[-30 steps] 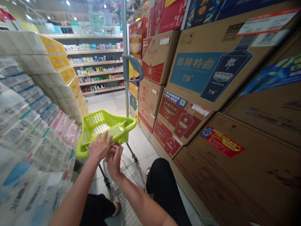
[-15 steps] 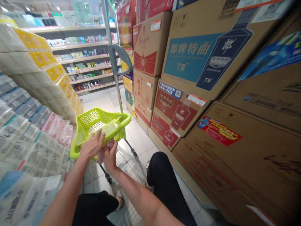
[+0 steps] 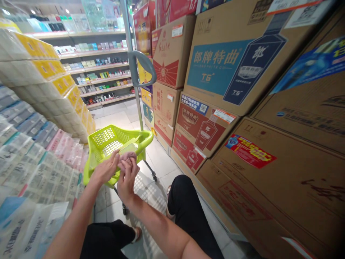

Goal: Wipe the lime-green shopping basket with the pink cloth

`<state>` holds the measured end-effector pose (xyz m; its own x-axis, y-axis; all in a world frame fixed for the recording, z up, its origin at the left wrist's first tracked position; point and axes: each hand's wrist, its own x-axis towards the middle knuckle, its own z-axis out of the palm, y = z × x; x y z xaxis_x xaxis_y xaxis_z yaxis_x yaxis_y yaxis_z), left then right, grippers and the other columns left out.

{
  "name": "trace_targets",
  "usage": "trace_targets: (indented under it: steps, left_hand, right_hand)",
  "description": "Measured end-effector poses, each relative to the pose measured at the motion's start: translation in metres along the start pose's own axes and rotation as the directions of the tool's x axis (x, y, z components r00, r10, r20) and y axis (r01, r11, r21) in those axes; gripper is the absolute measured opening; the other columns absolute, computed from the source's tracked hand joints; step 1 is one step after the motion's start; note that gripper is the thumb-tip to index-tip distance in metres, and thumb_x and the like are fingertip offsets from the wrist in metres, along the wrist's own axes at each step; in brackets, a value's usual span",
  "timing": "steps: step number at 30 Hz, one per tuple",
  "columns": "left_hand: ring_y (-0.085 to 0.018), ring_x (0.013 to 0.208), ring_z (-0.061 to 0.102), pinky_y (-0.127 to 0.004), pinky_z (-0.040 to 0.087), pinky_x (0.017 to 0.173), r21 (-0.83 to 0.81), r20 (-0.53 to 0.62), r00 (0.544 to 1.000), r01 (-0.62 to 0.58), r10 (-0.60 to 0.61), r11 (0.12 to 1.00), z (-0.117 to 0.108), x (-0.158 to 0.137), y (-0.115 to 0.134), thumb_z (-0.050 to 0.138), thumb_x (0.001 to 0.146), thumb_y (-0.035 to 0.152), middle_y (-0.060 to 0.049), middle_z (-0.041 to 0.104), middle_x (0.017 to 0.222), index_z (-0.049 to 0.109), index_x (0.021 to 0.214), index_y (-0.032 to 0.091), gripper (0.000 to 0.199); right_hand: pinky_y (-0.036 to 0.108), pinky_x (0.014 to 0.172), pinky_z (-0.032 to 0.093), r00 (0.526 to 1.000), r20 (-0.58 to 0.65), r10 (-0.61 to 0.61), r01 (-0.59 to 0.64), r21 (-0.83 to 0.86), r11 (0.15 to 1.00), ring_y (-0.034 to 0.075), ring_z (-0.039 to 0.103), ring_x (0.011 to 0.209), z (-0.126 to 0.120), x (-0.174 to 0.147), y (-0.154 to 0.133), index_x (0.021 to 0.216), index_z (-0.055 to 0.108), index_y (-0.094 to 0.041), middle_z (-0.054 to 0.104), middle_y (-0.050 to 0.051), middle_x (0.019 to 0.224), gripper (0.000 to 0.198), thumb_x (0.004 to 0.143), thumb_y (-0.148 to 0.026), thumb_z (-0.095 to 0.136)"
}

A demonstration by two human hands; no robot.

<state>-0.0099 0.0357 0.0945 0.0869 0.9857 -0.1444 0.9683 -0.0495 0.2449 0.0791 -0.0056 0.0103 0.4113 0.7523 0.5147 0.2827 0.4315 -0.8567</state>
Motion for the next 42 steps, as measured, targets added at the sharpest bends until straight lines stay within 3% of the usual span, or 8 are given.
trace_targets:
  steps: [9,13,18,24,29,33,38,42]
  left_hand:
    - [-0.018,0.070,0.069,-0.036,0.050,0.079,-0.087,-0.001,0.998,0.058,-0.059,0.994,-0.005,0.002,0.006,0.002,0.095,0.054,-0.006,0.062,0.130,0.028,0.147,0.034,0.061]
    - [-0.020,0.072,0.069,-0.035,0.050,0.074,0.012,0.022,1.000,0.021,-0.021,1.000,-0.002,0.007,0.011,0.008,0.098,0.039,-0.011,0.067,0.118,0.022,0.147,0.026,0.053]
    - [-0.023,0.095,0.067,-0.036,0.049,0.080,0.219,-0.034,0.997,-0.059,0.068,0.974,0.000,0.001,0.030,0.025,0.095,0.024,-0.014,0.060,0.129,0.023,0.144,0.022,0.049]
    - [-0.027,0.085,0.067,-0.041,0.048,0.078,0.291,-0.188,0.978,0.139,-0.086,0.946,0.008,-0.019,0.031,0.018,0.097,0.051,-0.014,0.070,0.099,0.051,0.128,0.019,0.055]
    - [-0.020,0.092,0.061,-0.032,0.041,0.086,0.299,-0.361,0.924,-0.015,0.128,0.954,0.018,-0.021,0.014,0.017,0.099,0.048,-0.006,0.069,0.088,0.059,0.079,0.020,0.054]
    - [-0.022,0.088,0.060,-0.034,0.039,0.082,0.291,-0.437,0.895,0.050,0.087,0.955,0.030,-0.015,0.029,0.017,0.100,0.041,-0.008,0.068,0.085,0.059,0.080,0.019,0.052]
    - [-0.021,0.086,0.058,-0.036,0.036,0.084,0.237,-0.524,0.841,-0.011,0.137,0.971,0.048,-0.023,0.048,0.023,0.100,0.039,-0.006,0.066,0.082,0.061,0.084,0.020,0.044]
    - [-0.020,0.083,0.056,-0.036,0.036,0.085,0.154,-0.554,0.810,-0.124,0.190,0.980,0.061,-0.035,0.063,0.029,0.099,0.037,-0.004,0.062,0.079,0.058,0.081,0.021,0.038]
  right_hand:
    - [0.044,0.107,0.027,0.981,-0.159,0.115,-0.128,-0.072,0.989,0.020,0.046,0.130,-0.028,0.114,0.047,0.109,0.060,-0.019,0.057,0.012,0.133,0.029,0.095,-0.017,0.035]
    - [0.037,0.104,0.029,0.994,0.091,-0.067,0.075,-0.083,0.994,0.017,0.043,0.132,-0.028,0.079,0.020,0.107,0.062,-0.023,0.059,0.006,0.131,0.030,0.094,-0.012,0.038]
    - [0.034,0.102,0.030,0.920,0.321,-0.223,0.236,-0.001,0.972,0.016,0.048,0.128,-0.034,0.050,0.003,0.107,0.062,-0.025,0.062,0.002,0.126,0.033,0.088,-0.005,0.045]
    - [0.033,0.099,0.033,0.889,0.380,-0.257,0.279,-0.003,0.960,0.014,0.054,0.122,-0.047,0.106,0.026,0.094,0.065,-0.025,0.068,-0.001,0.118,0.031,0.088,-0.004,0.043]
    - [0.034,0.100,0.033,0.905,0.370,-0.211,0.254,-0.071,0.964,0.016,0.055,0.118,-0.045,0.134,0.032,0.092,0.065,-0.023,0.069,0.000,0.116,0.030,0.086,-0.003,0.044]
    - [0.037,0.098,0.035,0.901,0.390,-0.190,0.266,-0.150,0.952,0.020,0.054,0.113,-0.043,0.122,0.019,0.091,0.066,-0.024,0.068,0.002,0.114,0.028,0.085,-0.005,0.046]
    - [0.036,0.095,0.036,0.800,0.500,-0.332,0.392,-0.016,0.920,0.020,0.056,0.109,-0.054,0.102,0.012,0.091,0.067,-0.026,0.070,0.000,0.107,0.024,0.086,-0.009,0.051]
    - [0.036,0.093,0.033,0.821,0.489,-0.296,0.328,0.022,0.944,0.017,0.061,0.106,-0.071,0.127,0.020,0.084,0.069,-0.026,0.073,-0.002,0.105,0.034,0.082,-0.001,0.045]
